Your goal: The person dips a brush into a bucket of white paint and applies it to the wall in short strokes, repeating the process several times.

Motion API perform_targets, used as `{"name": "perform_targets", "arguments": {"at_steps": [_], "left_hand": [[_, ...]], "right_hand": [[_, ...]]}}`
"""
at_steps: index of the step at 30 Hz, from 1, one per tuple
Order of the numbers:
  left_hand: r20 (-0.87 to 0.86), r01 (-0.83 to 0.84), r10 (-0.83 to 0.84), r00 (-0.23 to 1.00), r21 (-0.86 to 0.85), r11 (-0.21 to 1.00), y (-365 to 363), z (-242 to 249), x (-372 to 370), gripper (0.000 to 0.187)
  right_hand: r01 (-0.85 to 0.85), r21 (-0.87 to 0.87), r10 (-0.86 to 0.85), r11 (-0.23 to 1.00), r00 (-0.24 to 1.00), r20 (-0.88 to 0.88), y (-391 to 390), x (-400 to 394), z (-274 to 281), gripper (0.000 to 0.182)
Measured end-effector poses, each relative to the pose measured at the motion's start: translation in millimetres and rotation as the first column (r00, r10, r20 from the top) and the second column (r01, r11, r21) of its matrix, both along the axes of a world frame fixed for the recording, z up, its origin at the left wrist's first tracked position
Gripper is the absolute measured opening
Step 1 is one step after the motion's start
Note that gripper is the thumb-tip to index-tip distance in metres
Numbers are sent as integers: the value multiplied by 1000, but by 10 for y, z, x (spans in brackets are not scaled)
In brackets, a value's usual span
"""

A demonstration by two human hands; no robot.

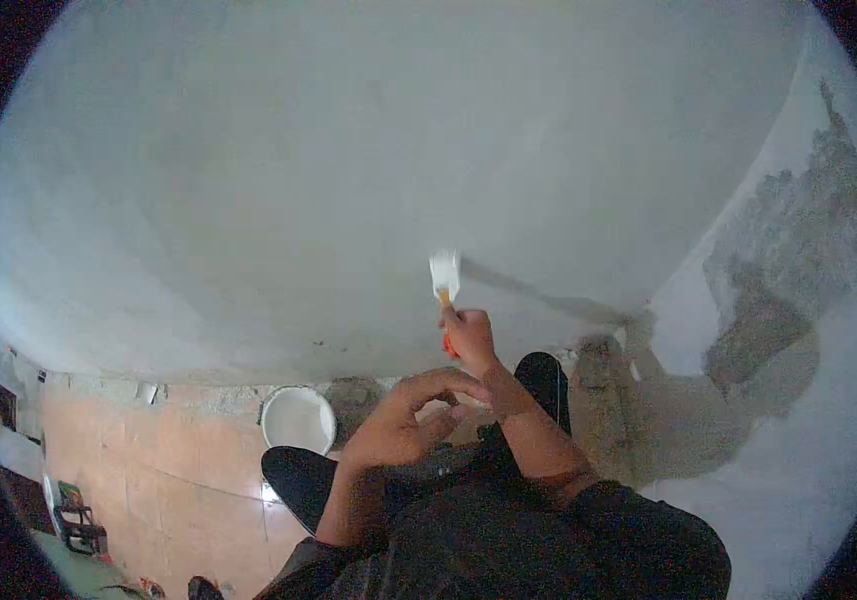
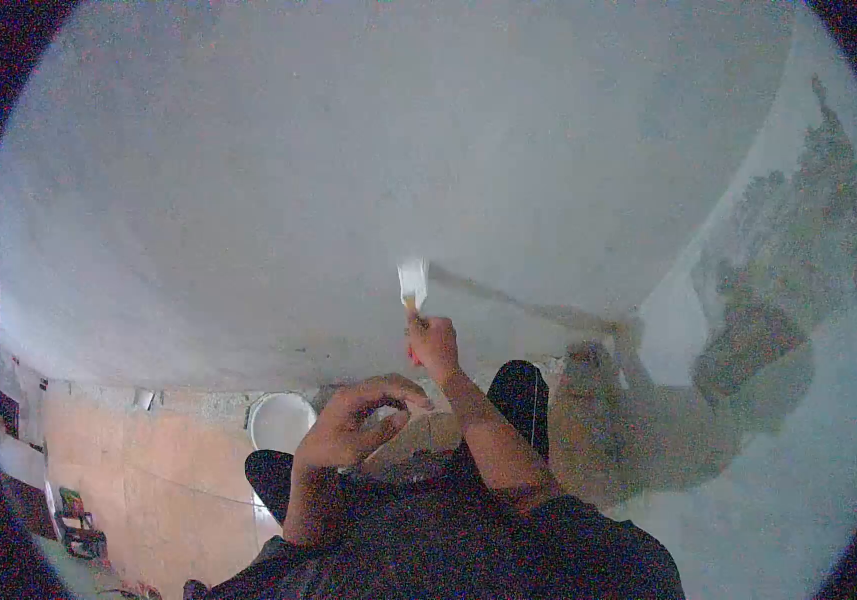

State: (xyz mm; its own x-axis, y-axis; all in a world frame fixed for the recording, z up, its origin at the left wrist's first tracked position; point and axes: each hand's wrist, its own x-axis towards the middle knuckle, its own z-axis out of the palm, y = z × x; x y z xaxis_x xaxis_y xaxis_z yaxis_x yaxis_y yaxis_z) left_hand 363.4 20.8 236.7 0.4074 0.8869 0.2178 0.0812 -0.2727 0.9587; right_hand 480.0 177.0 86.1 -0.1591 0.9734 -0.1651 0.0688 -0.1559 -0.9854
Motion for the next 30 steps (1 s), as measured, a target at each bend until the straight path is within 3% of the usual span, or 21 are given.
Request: {"name": "perform_targets", "arguments": {"at_steps": [3,4,6,8,10,12,13,15,16,19,20,22,24,25,26,27,30], "left_hand": [[-21,16,-15,1000,23,1000,12,34,11,28],[4,22,-22,1000,25,999,2,57,39,31],[28,54,-55,998,38,998,-28,129,77,36],[40,57,-59,997,40,998,-42,127,98,37],[45,60,-62,997,46,997,-51,155,102,38],[36,68,-68,997,24,997,-80,233,105,40],[37,64,-65,997,20,998,-84,203,94,40],[62,52,-53,997,12,999,-71,125,56,39],[63,50,-51,997,8,999,-72,121,52,39],[101,42,-43,994,12,999,-77,58,4,37],[101,42,-44,994,22,999,-60,6,-12,36],[102,38,-41,994,36,999,-36,-2,-24,35],[27,48,-48,998,27,999,-26,73,-11,33],[24,47,-48,999,21,999,-31,88,-10,33],[27,44,-44,999,15,999,-31,112,-5,34],[32,38,-39,999,8,999,-34,120,-4,34],[56,41,-44,997,59,997,-41,64,-27,35]], "right_hand": [[-108,-107,115,988,991,62,61,131,3,45],[-32,-239,43,970,998,43,60,108,357,42],[-72,-1,72,997,997,27,83,177,1035,36],[51,-162,-47,985,998,32,252,88,1777,33],[-61,-53,59,997,998,-30,402,130,2217,28],[-45,8,46,999,998,-31,269,82,2736,30],[-49,4,49,999,998,-31,184,87,2850,30],[-101,206,110,973,993,-35,74,97,2996,30],[-70,255,52,964,996,75,-16,80,3046,31],[-82,351,17,933,983,183,-31,70,2686,33],[-115,405,44,907,983,181,35,73,2479,36],[-69,505,-58,861,971,231,276,40,1835,42],[-79,330,-7,941,967,254,336,2,1352,49],[-78,325,-6,942,968,250,267,-10,1196,49],[-79,178,40,981,976,213,193,-14,1053,51],[-88,27,82,996,982,170,131,-20,922,53],[-116,-137,132,984,985,109,93,10,466,56]]}}
